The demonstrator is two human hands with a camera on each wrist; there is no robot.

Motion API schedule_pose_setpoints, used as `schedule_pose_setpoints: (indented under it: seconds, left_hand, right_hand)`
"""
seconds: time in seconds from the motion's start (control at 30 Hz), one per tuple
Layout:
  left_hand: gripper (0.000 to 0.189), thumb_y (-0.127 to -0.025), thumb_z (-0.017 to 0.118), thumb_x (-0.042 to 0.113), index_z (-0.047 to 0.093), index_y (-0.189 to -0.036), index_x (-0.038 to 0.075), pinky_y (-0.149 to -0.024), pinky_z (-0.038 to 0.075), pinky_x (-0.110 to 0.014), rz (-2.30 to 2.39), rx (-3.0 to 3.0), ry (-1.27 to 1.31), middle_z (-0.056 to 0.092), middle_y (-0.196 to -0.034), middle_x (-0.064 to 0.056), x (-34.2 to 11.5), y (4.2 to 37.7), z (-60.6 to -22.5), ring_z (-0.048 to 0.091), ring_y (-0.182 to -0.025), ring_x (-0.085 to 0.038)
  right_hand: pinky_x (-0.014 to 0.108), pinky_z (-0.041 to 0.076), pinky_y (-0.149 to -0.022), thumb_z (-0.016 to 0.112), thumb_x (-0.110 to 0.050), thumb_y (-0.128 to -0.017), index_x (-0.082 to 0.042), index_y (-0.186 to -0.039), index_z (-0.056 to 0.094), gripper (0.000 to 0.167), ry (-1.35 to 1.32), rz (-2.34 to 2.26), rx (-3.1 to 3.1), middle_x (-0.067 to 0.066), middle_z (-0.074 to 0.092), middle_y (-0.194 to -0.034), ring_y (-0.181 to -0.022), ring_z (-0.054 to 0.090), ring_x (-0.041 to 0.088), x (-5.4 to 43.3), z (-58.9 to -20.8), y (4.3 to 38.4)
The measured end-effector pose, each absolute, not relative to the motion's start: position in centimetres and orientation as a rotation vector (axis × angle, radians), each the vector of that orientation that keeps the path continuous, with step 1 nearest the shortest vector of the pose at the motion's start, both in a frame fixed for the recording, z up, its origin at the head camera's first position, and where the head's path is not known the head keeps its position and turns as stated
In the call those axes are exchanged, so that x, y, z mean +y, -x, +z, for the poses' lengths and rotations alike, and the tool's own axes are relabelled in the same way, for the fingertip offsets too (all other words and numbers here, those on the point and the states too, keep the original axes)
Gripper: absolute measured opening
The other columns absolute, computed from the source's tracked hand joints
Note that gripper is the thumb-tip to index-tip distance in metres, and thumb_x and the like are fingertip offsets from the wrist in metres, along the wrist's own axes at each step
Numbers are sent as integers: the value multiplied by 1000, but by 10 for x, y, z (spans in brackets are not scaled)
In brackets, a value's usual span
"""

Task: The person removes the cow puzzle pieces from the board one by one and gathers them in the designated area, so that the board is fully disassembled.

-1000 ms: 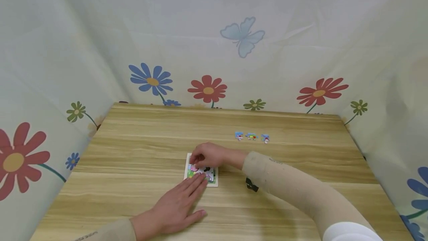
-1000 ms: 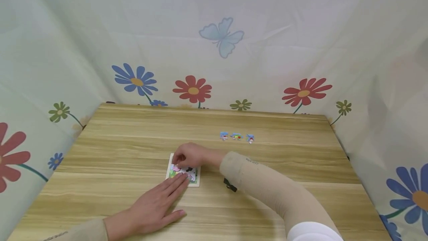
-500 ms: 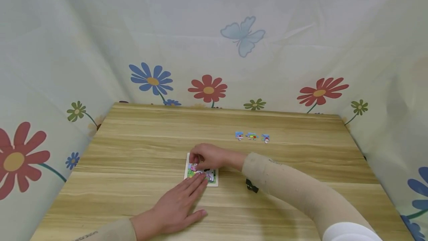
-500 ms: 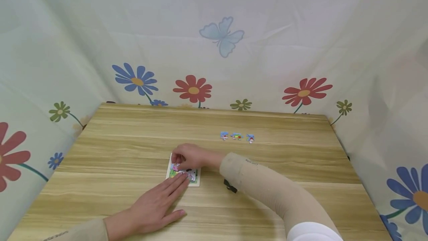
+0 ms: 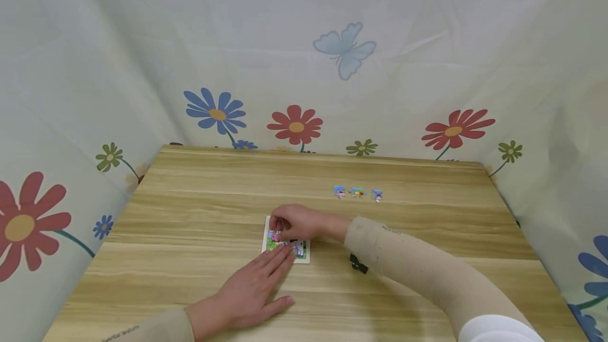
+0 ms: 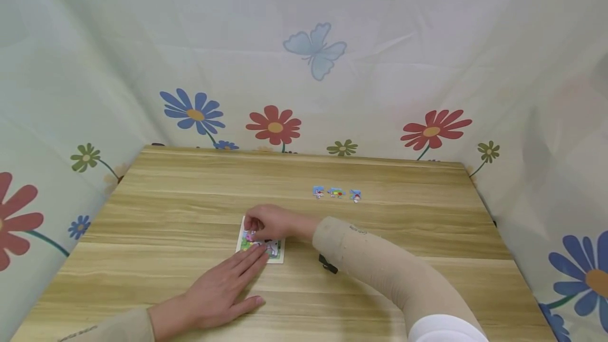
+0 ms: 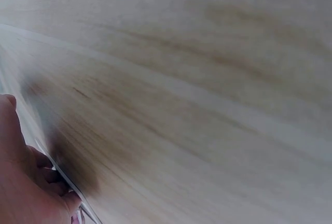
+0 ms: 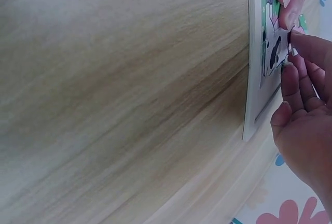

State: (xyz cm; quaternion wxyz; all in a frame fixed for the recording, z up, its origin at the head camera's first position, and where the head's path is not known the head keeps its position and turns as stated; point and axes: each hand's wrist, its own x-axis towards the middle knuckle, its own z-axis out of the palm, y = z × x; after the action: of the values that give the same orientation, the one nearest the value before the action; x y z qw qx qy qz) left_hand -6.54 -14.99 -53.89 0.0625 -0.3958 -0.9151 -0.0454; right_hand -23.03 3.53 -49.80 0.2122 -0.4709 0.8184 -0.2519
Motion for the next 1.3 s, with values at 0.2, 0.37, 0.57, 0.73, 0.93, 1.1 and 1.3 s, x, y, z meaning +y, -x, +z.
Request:
schedule_pose_setpoints:
  seconds: [0.2,0.37,0.57,0.73,0.93,1.1,1.3]
  left_hand:
    - [79,-111,44,58,42,-162,-1,-124,39,-45,-129,-2725,1207,37,-170,-20,-150,68,-540,36,-158,-33]
    - [79,-110,44,58,41,-162,-1,-124,40,-45,-137,-2723,1216,37,-170,-19,-149,69,-540,37,-158,-32]
    - [79,-111,44,58,40,-163,-1,-125,38,-45,-148,-2746,1220,35,-171,-19,-149,69,-540,35,-158,-32]
    - [79,-111,43,59,38,-164,0,-125,38,-45,-138,-2755,1218,35,-172,-18,-149,69,-541,34,-159,-32]
    - [80,-110,45,58,40,-163,-1,-124,39,-44,-116,-2731,1214,37,-171,-18,-148,69,-541,37,-158,-33]
    - [79,-110,45,58,40,-163,0,-124,39,-44,-125,-2751,1207,37,-171,-18,-150,68,-538,37,-157,-32]
    - [79,-111,44,58,40,-163,-1,-124,40,-45,-116,-2739,1207,37,-170,-19,-151,68,-538,38,-157,-33]
  right_hand:
    - [19,53,-82,75,-13,-102,-13,-108,71,8,1231,-732,2276,-5,66,-97,-88,59,6,39,-498,231]
    - [20,54,-82,75,-15,-102,-15,-106,72,5,1205,-768,2263,-7,67,-95,-86,60,6,41,-497,233]
    - [20,54,-81,76,-14,-102,-14,-103,76,1,1184,-845,2258,-8,69,-92,-84,61,4,46,-496,236]
    - [22,55,-83,74,-18,-103,-13,-104,78,7,1133,-883,2280,-10,72,-92,-85,62,5,56,-488,242]
    - [25,56,-87,72,-17,-105,-13,-105,78,8,1124,-837,2317,-9,73,-94,-90,64,7,82,-469,254]
    - [28,55,-85,71,-18,-105,-13,-102,77,8,1122,-779,2375,-7,73,-94,-90,64,9,113,-455,265]
    - [29,54,-83,72,-15,-104,-10,-98,74,8,1050,-671,2417,-4,70,-93,-87,61,11,147,-449,279]
